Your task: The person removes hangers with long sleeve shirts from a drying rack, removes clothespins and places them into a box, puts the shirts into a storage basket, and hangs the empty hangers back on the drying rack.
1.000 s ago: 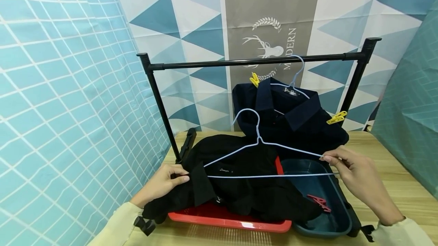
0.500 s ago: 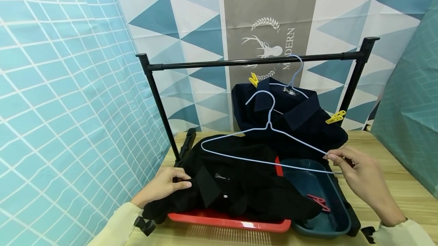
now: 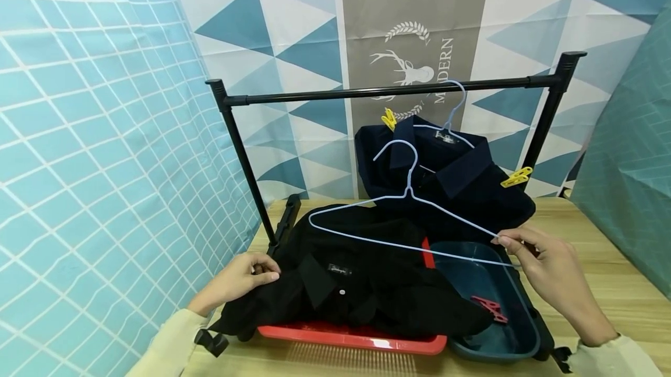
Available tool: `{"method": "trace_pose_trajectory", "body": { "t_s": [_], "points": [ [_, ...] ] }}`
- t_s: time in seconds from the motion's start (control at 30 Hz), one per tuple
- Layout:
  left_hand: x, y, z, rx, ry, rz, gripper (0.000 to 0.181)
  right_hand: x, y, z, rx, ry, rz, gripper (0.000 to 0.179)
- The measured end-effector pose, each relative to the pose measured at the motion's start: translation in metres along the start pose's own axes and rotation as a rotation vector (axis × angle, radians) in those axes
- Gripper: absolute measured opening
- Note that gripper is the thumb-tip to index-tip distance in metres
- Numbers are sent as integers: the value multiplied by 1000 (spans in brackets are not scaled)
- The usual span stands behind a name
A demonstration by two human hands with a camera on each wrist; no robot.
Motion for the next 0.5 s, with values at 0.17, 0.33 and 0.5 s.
{"method": "trace_pose_trajectory", "body": {
  "t_s": [0.17, 0.33, 0.5],
  "points": [
    [-2, 7, -3, 121, -28, -17, 26, 0, -1, 1, 11, -15, -6, 13],
    [-6, 9, -2, 220, -100, -46, 36, 0, -1, 2, -2, 2, -8, 13],
    [-11, 8, -4, 205, -106, -84, 41, 0, 0, 2, -6, 0, -15, 12]
  ]
}}
Point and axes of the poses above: each hand's wrist, its own y-axis away from the middle knuckle, its own x-axis out of the back of the hand, z = x × y, the point moved 1 cm from there along -y, towards the middle knuckle, and after that the axes turned 14 degrees about -x, right-handed, at the moved point
